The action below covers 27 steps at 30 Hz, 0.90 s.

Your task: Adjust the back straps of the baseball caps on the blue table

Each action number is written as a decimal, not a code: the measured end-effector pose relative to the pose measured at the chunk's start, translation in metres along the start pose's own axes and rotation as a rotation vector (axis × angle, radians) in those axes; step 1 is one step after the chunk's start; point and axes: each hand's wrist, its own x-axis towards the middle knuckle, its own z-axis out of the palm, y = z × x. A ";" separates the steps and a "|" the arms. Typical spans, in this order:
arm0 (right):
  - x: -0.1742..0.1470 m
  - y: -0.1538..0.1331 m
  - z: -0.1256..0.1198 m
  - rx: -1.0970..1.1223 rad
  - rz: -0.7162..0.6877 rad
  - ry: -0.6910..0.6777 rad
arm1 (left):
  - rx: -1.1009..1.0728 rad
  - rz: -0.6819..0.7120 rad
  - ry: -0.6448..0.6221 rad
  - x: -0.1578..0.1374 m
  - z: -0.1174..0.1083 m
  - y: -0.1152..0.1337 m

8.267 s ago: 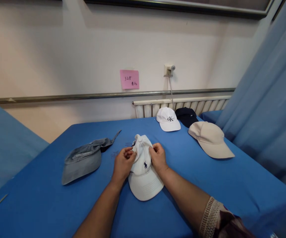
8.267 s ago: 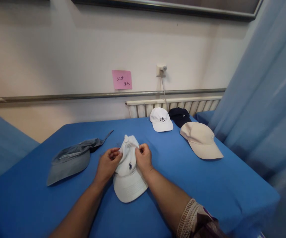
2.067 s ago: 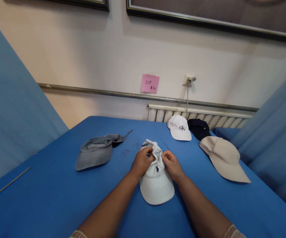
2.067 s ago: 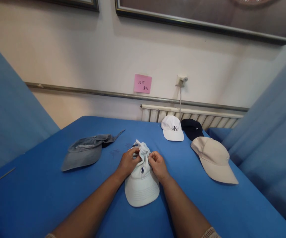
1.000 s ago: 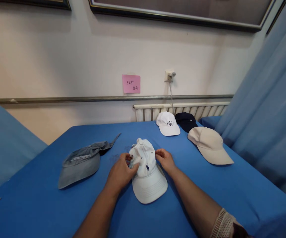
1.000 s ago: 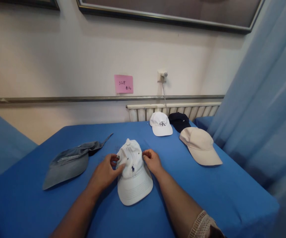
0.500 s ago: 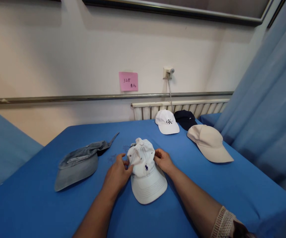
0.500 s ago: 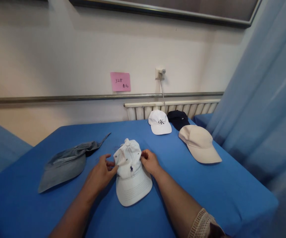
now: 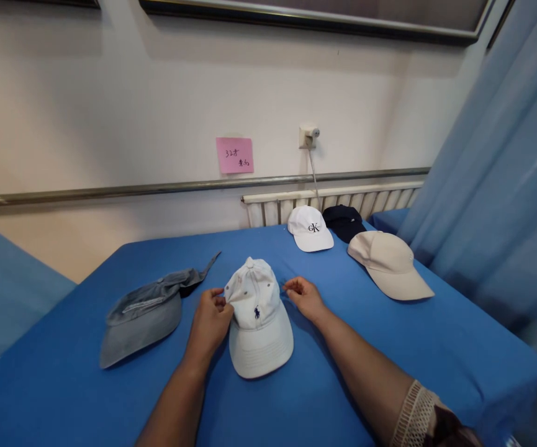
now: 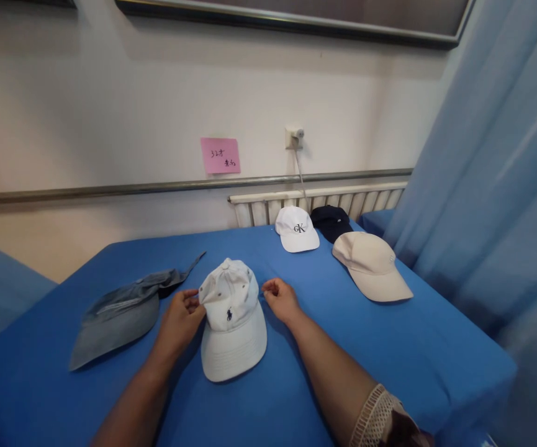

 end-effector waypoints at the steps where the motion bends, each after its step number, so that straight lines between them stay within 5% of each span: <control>1: 0.000 0.000 0.000 -0.002 0.001 -0.001 | -0.074 -0.024 0.008 0.003 0.002 -0.003; 12: -0.003 -0.025 0.015 -0.347 -0.032 -0.067 | -0.683 -0.285 -0.096 0.015 0.015 -0.008; 19: 0.010 -0.044 0.014 -0.735 -0.054 -0.309 | -0.693 -0.322 -0.096 0.022 0.020 -0.013; 27: 0.013 -0.036 0.017 -0.607 -0.023 -0.188 | -0.544 -0.273 -0.094 0.024 0.018 -0.013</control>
